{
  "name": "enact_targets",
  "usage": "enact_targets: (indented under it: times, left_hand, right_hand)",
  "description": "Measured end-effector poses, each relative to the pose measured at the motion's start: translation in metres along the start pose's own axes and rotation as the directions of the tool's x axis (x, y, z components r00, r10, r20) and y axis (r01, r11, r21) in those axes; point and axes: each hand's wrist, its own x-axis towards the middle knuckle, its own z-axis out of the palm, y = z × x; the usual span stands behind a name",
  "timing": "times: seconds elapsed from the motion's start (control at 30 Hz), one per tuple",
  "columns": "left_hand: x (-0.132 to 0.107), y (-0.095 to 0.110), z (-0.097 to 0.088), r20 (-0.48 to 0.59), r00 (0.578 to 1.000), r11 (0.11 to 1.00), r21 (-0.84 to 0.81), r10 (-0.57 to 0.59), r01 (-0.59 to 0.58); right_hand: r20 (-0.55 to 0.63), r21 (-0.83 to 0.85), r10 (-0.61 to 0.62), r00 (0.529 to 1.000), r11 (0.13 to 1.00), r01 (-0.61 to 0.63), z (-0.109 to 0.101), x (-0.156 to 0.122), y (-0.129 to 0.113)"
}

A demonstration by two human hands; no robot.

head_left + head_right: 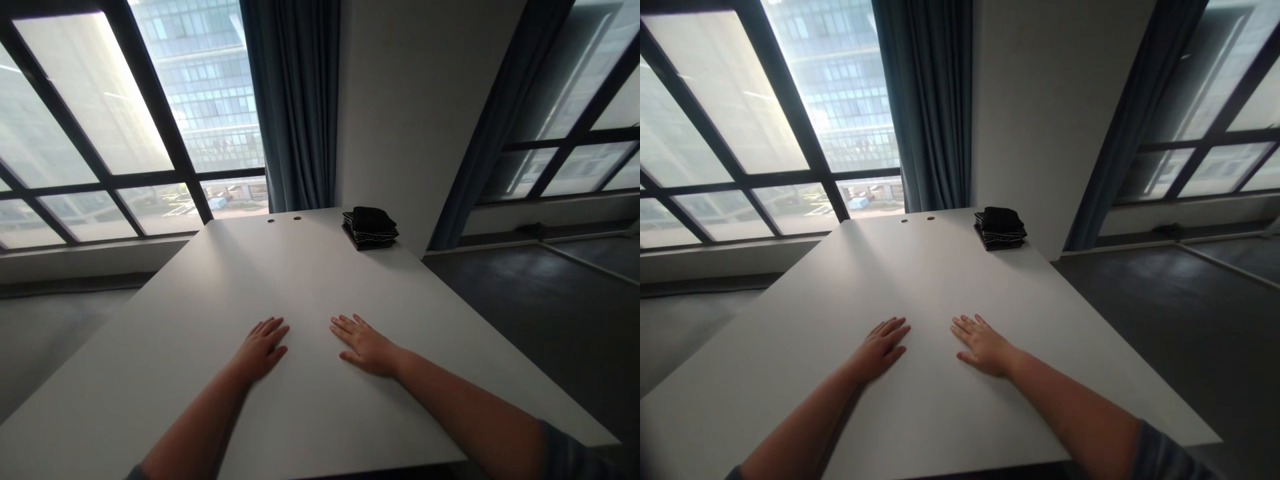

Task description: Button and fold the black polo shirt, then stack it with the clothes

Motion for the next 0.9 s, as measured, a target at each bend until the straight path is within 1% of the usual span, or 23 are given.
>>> enact_targets:
  times: [0.07, 0.13, 0.37, 0.67, 0.9]
  left_hand:
    - [0.0023, -0.0019, 0.0004, 0.037, 0.999, 0.999, 0.024, -0.023, 0.022]
    - [0.0039, -0.0029, 0.0008, 0.051, 0.998, 0.999, 0.035, -0.035, 0.034]
    - [0.0017, -0.0012, 0.0031, 0.051, 0.996, 0.996, 0.06, -0.068, 0.065]
    - [0.0019, -0.0035, 0.0027, 0.044, 0.998, 0.996, 0.07, -0.052, 0.049]
    - [0.0013, -0.0039, 0.0023, 0.027, 0.999, 0.998, 0.051, -0.043, 0.042]
  right_hand:
    - [-0.001, -0.002, 0.012, 1.0, 1.0, -0.012, -0.0009, 0.0027, -0.0004]
    - [0.0, -0.002, 0.021, 1.0, 1.0, -0.021, -0.0028, 0.0048, -0.0005]
    - [-0.017, 0.011, 0.021, 1.0, 1.0, -0.021, -0.0047, 0.0045, -0.0019]
    - [-0.026, 0.018, 0.034, 0.999, 0.999, -0.034, -0.0081, 0.0028, -0.0055]
    - [-0.039, 0.021, 0.034, 0.999, 0.999, -0.033, -0.0067, 0.0049, -0.0038]
